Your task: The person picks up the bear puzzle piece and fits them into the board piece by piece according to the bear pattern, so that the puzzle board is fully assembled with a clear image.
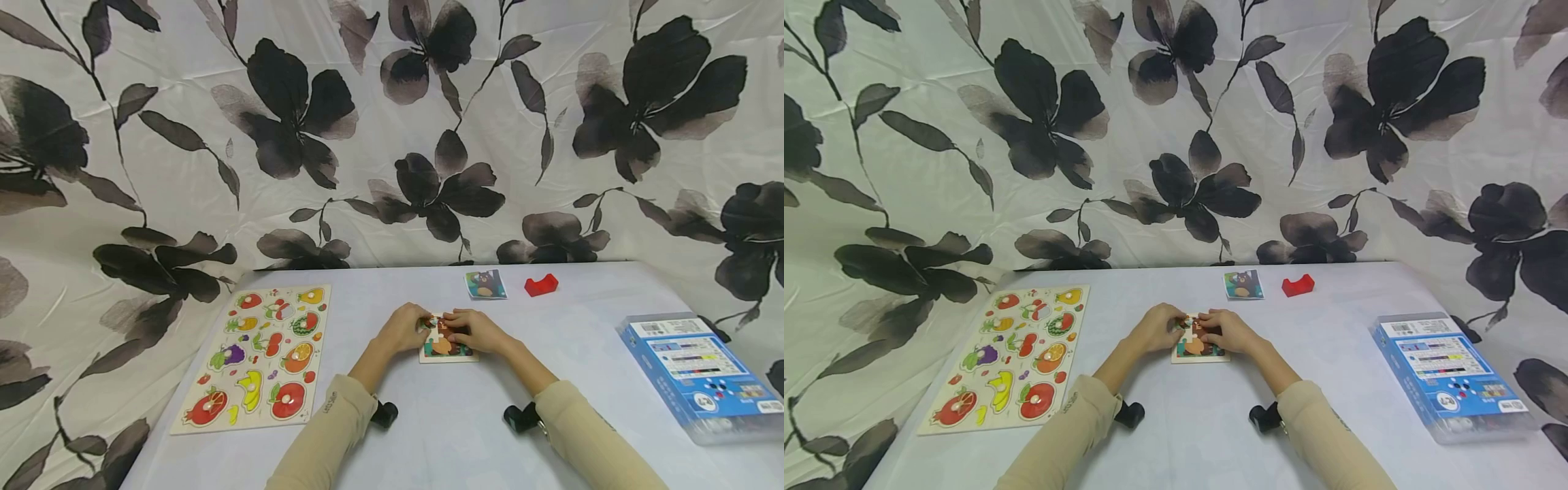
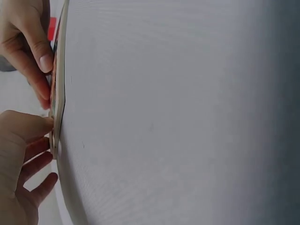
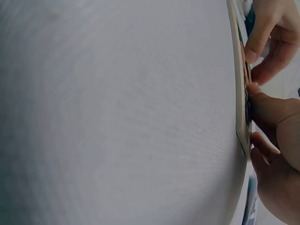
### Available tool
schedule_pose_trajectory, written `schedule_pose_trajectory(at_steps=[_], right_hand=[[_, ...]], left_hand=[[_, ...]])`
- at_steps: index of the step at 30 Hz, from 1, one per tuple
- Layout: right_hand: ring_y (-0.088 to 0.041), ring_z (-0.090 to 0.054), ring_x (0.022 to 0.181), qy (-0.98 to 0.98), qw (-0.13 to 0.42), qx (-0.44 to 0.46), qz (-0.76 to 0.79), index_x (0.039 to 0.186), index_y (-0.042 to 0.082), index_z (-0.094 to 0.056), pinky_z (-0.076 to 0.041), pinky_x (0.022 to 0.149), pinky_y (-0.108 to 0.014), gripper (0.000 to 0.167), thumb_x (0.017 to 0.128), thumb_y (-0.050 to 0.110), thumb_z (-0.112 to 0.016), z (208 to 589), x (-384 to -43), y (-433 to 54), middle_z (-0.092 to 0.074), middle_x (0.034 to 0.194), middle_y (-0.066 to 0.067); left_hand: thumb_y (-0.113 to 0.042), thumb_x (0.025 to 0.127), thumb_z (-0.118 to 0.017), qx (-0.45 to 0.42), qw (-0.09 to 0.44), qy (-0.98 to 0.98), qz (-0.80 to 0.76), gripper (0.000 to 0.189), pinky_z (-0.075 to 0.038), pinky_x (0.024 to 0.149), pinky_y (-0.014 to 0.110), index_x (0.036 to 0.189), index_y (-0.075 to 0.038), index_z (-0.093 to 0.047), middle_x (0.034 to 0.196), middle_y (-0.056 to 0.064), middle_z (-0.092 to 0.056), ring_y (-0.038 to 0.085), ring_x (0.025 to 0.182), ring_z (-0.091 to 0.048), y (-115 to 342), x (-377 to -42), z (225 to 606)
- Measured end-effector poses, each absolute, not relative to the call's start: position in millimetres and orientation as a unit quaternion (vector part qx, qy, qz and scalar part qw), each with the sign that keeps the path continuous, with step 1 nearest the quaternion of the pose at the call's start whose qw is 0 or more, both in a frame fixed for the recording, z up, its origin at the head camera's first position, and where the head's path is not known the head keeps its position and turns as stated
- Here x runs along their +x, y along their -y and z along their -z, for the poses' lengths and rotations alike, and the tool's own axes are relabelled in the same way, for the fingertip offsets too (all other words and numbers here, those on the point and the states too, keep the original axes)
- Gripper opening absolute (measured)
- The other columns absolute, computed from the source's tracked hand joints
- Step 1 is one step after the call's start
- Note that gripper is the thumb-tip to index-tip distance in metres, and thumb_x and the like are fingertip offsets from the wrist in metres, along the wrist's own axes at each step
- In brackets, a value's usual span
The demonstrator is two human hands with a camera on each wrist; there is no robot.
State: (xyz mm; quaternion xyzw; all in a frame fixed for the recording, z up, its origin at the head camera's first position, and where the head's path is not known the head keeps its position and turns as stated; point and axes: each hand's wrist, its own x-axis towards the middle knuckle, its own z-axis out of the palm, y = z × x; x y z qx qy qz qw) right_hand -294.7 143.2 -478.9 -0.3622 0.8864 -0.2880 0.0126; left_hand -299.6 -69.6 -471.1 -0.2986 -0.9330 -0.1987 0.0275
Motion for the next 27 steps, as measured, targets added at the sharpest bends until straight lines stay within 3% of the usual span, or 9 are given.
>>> schedule_pose_trajectory(at_steps=[11,20,27], right_hand=[[-0.046,-0.045,0.122,-0.886,0.011,-0.36,0.292,0.116,-0.01,-0.061,-0.035,0.1,-0.056,0.036,0.088,0.011,-0.065,477.5,-293.7,-143.6,-0.054,0.128,-0.025],[-0.046,-0.045,0.122,-0.885,0.01,-0.359,0.295,0.116,-0.011,-0.061,-0.036,0.1,-0.055,0.036,0.087,0.01,-0.066,478.8,-293.8,-142.6,-0.055,0.128,-0.024],[-0.046,-0.045,0.122,-0.886,0.014,-0.357,0.296,0.115,-0.011,-0.061,-0.036,0.1,-0.056,0.035,0.087,0.008,-0.066,478.7,-292.8,-141.1,-0.054,0.128,-0.025]], left_hand=[[-0.016,0.085,-0.067,-0.308,0.037,0.934,0.18,0.027,-0.043,0.098,0.036,0.108,-0.002,-0.07,0.113,0.01,-0.065,0.025,0.111,-0.056,69.4,-299.8,475.1],[-0.021,0.09,-0.064,-0.328,0.048,0.936,0.12,0.03,-0.048,0.084,0.04,0.117,-0.009,-0.068,0.115,0.006,-0.061,0.022,0.104,-0.054,65.9,-297.2,477.4],[-0.025,0.094,-0.058,-0.331,0.027,0.94,0.081,0.032,-0.047,0.09,0.041,0.121,-0.01,-0.065,0.122,0.003,-0.058,0.02,0.112,-0.052,65.3,-296.3,478.9]])
